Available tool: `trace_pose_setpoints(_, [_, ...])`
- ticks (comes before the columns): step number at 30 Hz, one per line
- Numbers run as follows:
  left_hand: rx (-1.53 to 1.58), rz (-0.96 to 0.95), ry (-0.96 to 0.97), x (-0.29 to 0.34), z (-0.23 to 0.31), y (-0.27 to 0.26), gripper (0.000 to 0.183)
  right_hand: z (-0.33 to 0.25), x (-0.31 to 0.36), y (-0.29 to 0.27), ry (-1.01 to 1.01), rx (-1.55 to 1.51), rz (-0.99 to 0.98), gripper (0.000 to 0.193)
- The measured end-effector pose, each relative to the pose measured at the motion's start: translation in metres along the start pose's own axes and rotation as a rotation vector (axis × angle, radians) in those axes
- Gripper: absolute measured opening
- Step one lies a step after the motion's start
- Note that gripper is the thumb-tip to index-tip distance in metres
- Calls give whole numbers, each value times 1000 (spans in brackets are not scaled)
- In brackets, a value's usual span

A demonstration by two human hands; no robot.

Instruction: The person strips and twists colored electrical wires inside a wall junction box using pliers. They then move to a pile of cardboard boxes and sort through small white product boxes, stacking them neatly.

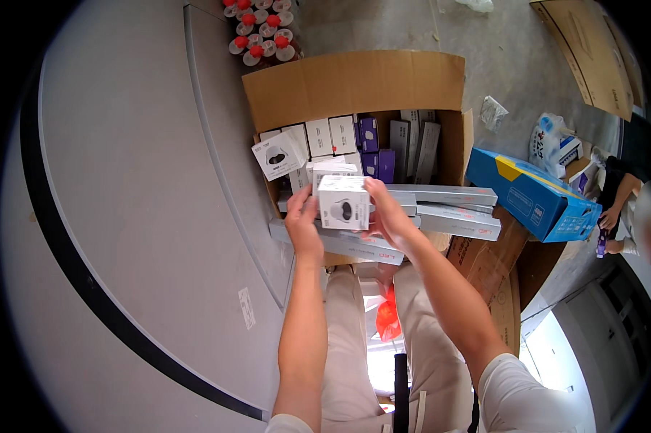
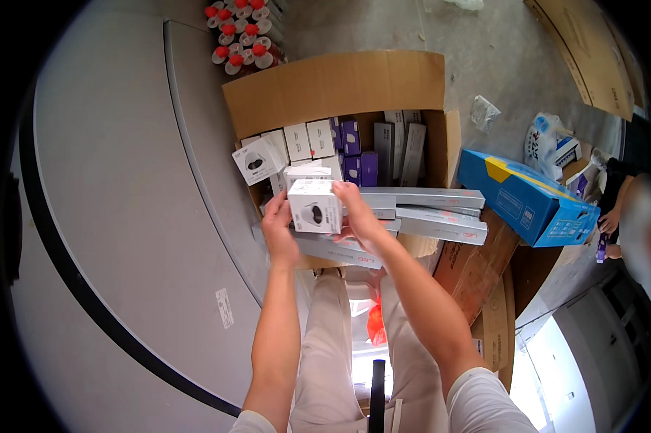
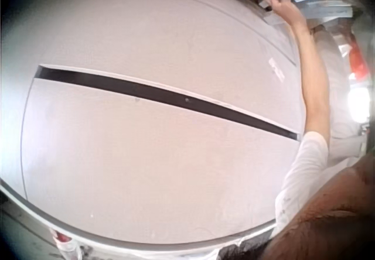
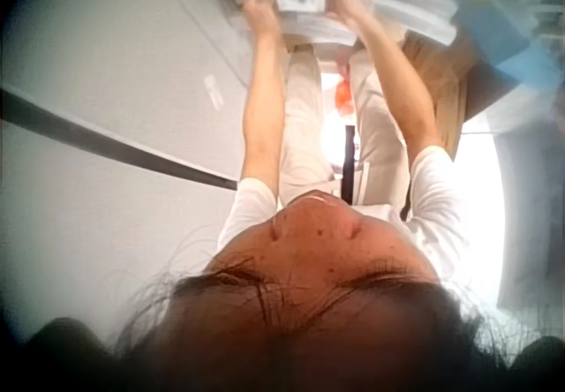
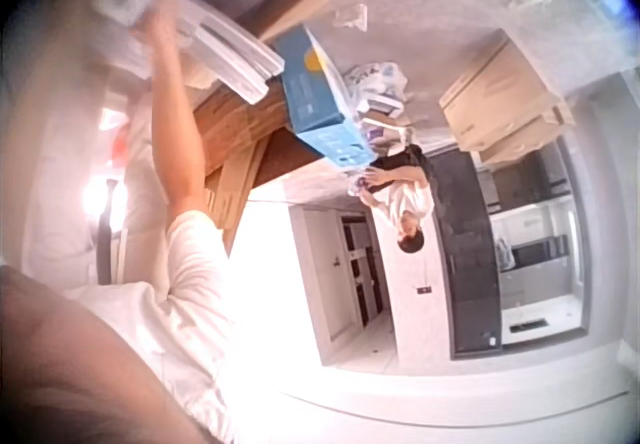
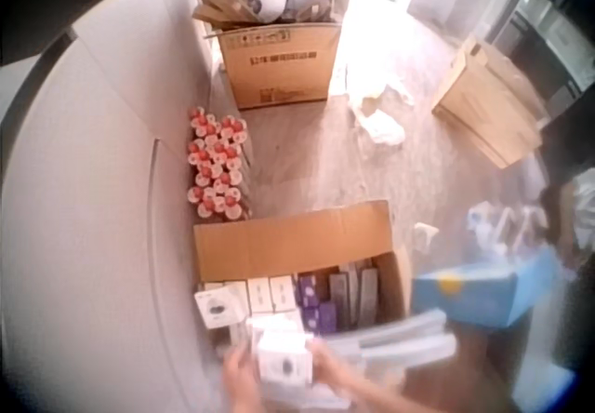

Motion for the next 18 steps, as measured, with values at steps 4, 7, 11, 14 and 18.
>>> trace_pose_setpoints(4, [291,127,-187,-12,-13,-7,57,-13,-16,13,-53,361,188,84])
trace_pose_setpoints(7, [203,14,-152,-27,-15,-4,82,-16,-28,8,-211,419,396,89])
trace_pose_setpoints(11, [343,-132,-173,-27,-9,16,98,-32,-24,-12,-389,553,699,91])
trace_pose_setpoints(14, [439,-183,-217,-19,-3,40,98,-4,-82,-4,-370,119,94,89])
trace_pose_setpoints(18, [444,-109,-261,-10,-8,35,95,0,-48,35,-152,-157,-134,85])
Point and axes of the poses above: each hand's wrist, its own x-axis away from the middle knuckle, its own y-axis out of the palm, z = x × y, the point moved 8 cm from there along -x, towards the middle knuckle, and after that the axes turned 12 degrees about y, right-handed, at the moved point
